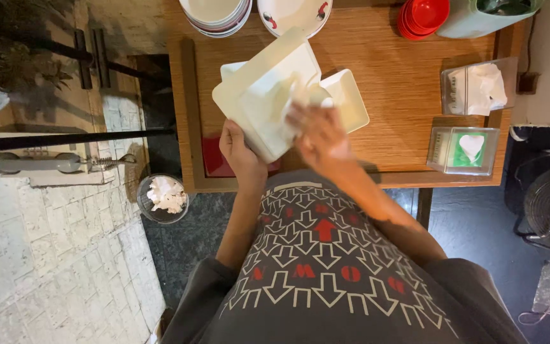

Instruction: The person is wiping down small square plates and trays using a white cloth to clean them.

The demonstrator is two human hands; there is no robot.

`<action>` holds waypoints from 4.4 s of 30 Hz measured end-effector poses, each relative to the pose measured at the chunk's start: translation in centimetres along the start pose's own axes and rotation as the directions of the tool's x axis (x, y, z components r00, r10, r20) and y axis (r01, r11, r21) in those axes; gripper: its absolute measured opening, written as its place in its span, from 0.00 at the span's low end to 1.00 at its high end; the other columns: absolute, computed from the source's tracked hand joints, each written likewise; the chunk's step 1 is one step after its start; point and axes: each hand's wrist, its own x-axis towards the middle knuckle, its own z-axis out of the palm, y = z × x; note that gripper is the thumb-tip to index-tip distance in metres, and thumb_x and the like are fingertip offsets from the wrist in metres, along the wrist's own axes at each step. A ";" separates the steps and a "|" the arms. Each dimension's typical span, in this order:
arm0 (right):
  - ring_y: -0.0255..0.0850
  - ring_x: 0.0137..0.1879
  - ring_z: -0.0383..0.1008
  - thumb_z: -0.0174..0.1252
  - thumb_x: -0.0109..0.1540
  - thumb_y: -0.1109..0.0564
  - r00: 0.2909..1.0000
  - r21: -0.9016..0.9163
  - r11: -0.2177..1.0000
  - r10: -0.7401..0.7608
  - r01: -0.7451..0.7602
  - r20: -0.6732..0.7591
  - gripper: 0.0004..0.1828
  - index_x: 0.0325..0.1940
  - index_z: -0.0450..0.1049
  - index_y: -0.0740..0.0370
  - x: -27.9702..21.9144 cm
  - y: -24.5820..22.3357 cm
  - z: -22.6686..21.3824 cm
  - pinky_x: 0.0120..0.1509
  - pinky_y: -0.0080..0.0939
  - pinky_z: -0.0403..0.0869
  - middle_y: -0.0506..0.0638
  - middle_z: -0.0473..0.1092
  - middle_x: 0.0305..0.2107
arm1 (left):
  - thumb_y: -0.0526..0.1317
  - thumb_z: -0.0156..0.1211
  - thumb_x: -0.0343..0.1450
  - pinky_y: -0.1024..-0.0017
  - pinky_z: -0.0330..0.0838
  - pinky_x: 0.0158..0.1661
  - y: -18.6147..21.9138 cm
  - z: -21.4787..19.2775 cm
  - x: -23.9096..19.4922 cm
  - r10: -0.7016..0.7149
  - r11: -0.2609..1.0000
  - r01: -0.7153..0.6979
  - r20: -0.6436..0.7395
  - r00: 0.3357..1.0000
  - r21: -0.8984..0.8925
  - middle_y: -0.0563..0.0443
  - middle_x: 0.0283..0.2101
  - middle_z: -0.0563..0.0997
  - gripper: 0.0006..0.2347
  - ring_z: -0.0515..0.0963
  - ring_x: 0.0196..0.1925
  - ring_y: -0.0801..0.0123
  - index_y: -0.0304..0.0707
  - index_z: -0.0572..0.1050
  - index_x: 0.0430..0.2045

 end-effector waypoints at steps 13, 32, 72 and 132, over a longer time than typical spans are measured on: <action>0.58 0.54 0.76 0.59 0.56 0.70 0.976 0.019 0.977 0.211 -0.211 -0.045 0.22 0.54 0.83 0.61 3.1 -2.7 2.1 0.63 0.55 0.75 0.59 0.76 0.49 | 0.49 0.41 0.83 0.63 0.67 0.58 -6.6 0.2 -1.3 -0.087 0.993 0.081 0.066 0.994 0.090 0.48 0.52 0.79 0.19 0.74 0.55 0.72 0.35 0.73 0.59; 0.58 0.48 0.78 0.57 0.61 0.70 0.992 0.080 0.989 0.122 -0.124 0.032 0.16 0.52 0.82 0.67 2.3 -3.1 0.1 0.56 0.51 0.79 0.61 0.77 0.47 | 0.47 0.46 0.81 0.68 0.76 0.49 1.2 2.4 -1.6 -0.114 0.990 0.112 -0.020 0.993 -0.080 0.47 0.42 0.82 0.16 0.82 0.45 0.67 0.31 0.77 0.45; 0.54 0.40 0.69 0.68 0.63 0.59 0.916 -0.221 0.903 0.394 -0.369 0.080 0.10 0.41 0.77 0.71 1.6 0.1 -2.7 0.42 0.47 0.72 0.58 0.71 0.36 | 0.48 0.48 0.79 0.76 0.68 0.40 6.5 4.6 -2.4 -0.150 0.986 0.135 -0.174 0.973 -0.097 0.64 0.27 0.69 0.13 0.70 0.34 0.80 0.45 0.71 0.26; 0.54 0.44 0.74 0.70 0.54 0.63 0.854 0.572 0.812 -0.377 0.118 0.359 0.17 0.46 0.78 0.69 -0.1 -6.9 0.1 0.50 0.50 0.77 0.58 0.74 0.40 | 0.49 0.51 0.78 0.65 0.84 0.44 4.5 -5.1 -21.4 -0.044 0.908 -0.305 -0.788 0.614 -0.288 0.45 0.42 0.83 0.18 0.84 0.43 0.67 0.31 0.76 0.51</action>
